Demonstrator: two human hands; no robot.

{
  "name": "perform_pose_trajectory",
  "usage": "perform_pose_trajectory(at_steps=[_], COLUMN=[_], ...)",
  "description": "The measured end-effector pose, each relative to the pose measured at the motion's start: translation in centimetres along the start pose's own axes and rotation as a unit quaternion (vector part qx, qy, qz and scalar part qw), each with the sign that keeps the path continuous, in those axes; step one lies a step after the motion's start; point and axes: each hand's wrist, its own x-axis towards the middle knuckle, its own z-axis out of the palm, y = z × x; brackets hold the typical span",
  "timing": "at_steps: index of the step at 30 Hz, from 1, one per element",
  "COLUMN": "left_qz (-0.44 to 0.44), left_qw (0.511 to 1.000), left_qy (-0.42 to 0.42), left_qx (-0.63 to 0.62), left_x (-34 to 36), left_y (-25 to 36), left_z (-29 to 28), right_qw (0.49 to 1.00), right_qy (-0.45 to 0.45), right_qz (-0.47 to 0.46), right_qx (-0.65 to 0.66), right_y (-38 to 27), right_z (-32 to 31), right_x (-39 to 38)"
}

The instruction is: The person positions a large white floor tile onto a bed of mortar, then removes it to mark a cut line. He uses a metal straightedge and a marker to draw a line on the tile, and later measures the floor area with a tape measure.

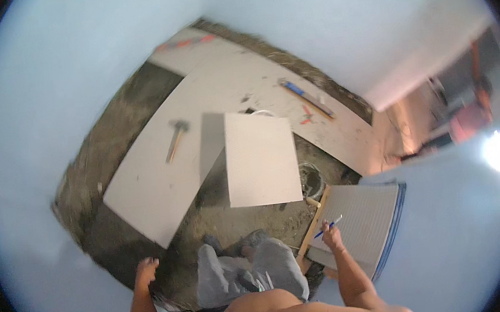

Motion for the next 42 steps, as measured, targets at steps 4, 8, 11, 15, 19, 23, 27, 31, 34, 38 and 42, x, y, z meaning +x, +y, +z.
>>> perform_pose_trajectory(at_steps=[4, 8, 11, 15, 19, 23, 27, 31, 34, 38, 42], left_qz=[0.183, 0.098, -0.048, -0.073, 0.033, -0.006, -0.01, -0.012, -0.031, -0.103, -0.158], left_qw=[0.952, 0.952, 0.992, 0.988, 0.991, 0.999, 0.999, 0.997, 0.997, 0.994, 0.987], left_qy=[-0.131, -0.132, -0.118, -0.104, -0.093, 0.007, 0.022, -0.001, -0.005, -0.019, -0.001], left_qx=[0.208, 0.259, 0.011, -0.085, -0.087, -0.051, -0.044, -0.071, -0.074, -0.041, -0.038], left_x=[6.0, 4.4, 0.7, -1.0, -2.1, -6.3, -7.4, -12.9, -14.5, -15.7, -13.5], left_y=[-8.7, -7.0, -0.4, 2.8, 7.5, 11.6, 12.3, 14.4, 13.4, 12.1, 9.3], left_z=[-6.4, -3.9, 0.3, 0.4, 0.0, 2.9, 7.7, 15.3, 19.8, 24.0, 25.0], right_qw=[0.973, 0.973, 0.971, 0.986, 0.965, 0.938, 0.937, 0.921, 0.933, 0.94, 0.914], right_qy=[0.096, 0.005, 0.019, -0.055, -0.075, -0.04, 0.016, 0.022, 0.005, -0.013, -0.05], right_qz=[-0.202, 0.023, 0.216, 0.128, 0.218, 0.27, 0.213, 0.265, 0.262, 0.237, 0.288], right_qx=[-0.057, -0.23, 0.097, -0.094, 0.127, 0.214, 0.276, 0.285, 0.247, 0.244, 0.282], right_y=[13.2, 15.6, 24.2, 36.6, 37.7, 28.2, 34.3, 29.7, 30.8, 34.3, 30.9], right_z=[2.0, 2.3, 7.7, 14.5, 16.6, 6.5, 0.9, -11.3, -16.0, -17.6, -17.4], right_x=[3.0, -2.7, -7.2, -14.9, -17.7, -15.2, -7.0, -0.7, 2.4, 4.9, 4.8])
